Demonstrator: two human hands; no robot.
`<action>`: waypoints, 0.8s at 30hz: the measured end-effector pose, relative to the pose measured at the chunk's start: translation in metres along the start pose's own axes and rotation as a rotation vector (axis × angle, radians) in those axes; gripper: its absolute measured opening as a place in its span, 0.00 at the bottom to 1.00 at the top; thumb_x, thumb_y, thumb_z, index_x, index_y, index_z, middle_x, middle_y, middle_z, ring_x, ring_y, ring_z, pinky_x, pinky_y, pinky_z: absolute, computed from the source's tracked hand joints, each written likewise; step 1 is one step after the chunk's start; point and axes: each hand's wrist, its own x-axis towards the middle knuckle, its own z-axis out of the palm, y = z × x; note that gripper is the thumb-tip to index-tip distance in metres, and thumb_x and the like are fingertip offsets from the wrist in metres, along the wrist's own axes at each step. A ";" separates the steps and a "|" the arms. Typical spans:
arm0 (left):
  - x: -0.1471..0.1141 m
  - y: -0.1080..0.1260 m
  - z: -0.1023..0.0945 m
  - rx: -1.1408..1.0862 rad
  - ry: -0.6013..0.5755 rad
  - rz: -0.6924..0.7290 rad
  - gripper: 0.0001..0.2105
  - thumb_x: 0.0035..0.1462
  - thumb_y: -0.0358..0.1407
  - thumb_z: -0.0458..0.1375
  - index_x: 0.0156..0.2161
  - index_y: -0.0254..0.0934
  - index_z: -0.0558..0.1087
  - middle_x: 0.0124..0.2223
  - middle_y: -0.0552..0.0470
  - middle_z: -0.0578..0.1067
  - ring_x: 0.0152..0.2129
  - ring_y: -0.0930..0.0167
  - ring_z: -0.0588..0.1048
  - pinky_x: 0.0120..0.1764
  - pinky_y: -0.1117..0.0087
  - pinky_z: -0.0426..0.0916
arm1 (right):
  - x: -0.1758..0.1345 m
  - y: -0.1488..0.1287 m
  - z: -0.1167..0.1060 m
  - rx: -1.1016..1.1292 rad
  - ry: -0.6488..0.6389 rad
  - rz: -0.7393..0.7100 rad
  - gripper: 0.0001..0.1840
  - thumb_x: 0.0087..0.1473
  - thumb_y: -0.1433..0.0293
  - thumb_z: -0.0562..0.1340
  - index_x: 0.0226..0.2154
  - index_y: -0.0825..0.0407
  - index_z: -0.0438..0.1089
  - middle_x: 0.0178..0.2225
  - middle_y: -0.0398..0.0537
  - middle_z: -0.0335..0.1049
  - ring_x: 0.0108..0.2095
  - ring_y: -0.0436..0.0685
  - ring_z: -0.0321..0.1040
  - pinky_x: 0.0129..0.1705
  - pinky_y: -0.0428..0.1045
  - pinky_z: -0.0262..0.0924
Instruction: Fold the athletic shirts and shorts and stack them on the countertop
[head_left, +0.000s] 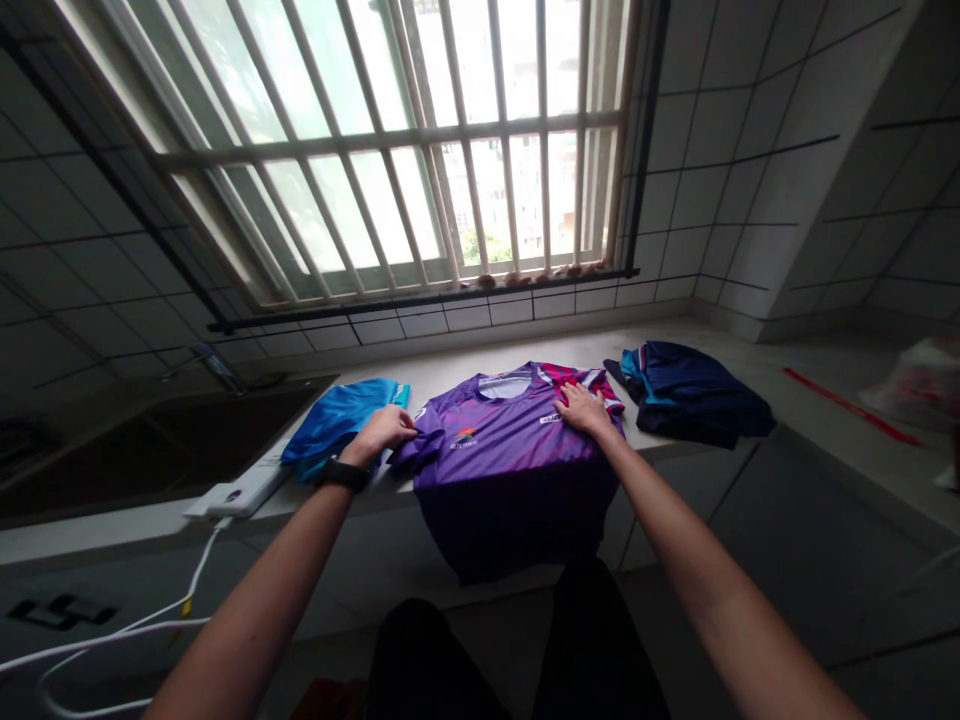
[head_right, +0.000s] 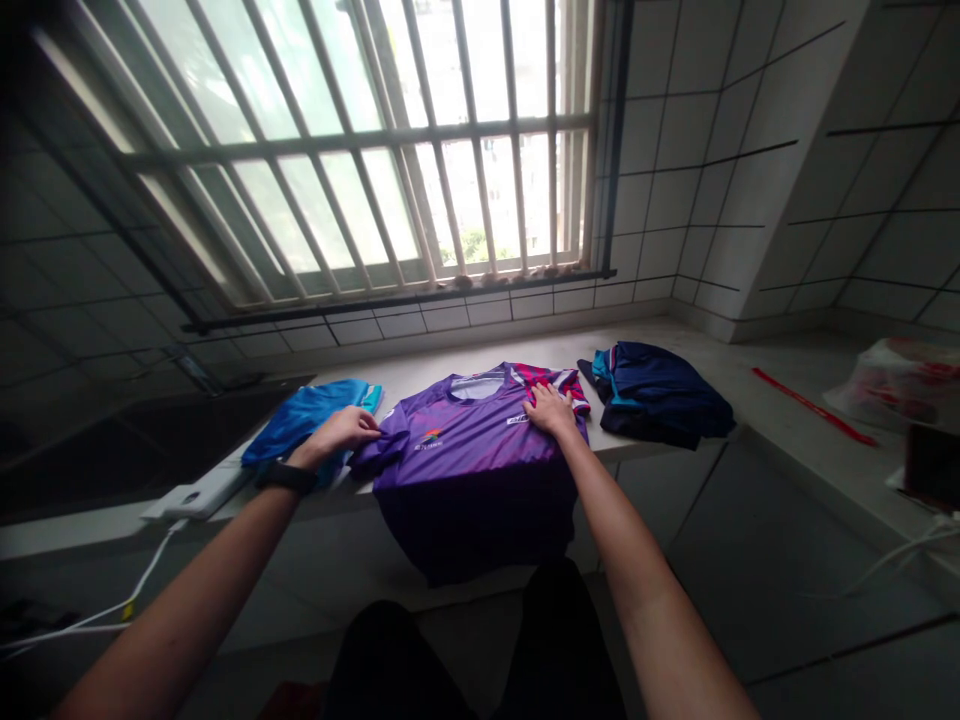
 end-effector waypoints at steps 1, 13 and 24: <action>0.001 -0.002 -0.007 0.019 0.110 0.017 0.03 0.52 0.33 0.63 0.31 0.36 0.76 0.32 0.45 0.80 0.35 0.62 0.80 0.36 0.69 0.72 | 0.000 0.000 0.000 0.000 0.000 0.001 0.34 0.70 0.56 0.45 0.73 0.48 0.51 0.76 0.49 0.42 0.75 0.63 0.38 0.72 0.70 0.36; 0.030 -0.025 -0.048 -0.150 0.309 -0.074 0.09 0.52 0.37 0.60 0.39 0.40 0.70 0.30 0.51 0.75 0.32 0.63 0.77 0.32 0.70 0.67 | 0.001 0.001 0.002 0.016 0.008 -0.002 0.34 0.70 0.55 0.45 0.73 0.49 0.51 0.76 0.50 0.42 0.75 0.63 0.38 0.72 0.70 0.35; 0.004 -0.022 -0.068 -0.672 -0.281 0.029 0.32 0.28 0.34 0.78 0.44 0.37 0.76 0.44 0.51 0.81 0.42 0.67 0.78 0.39 0.74 0.71 | 0.000 0.000 0.000 0.014 0.003 0.004 0.35 0.70 0.55 0.45 0.73 0.49 0.51 0.76 0.50 0.42 0.75 0.63 0.38 0.72 0.70 0.35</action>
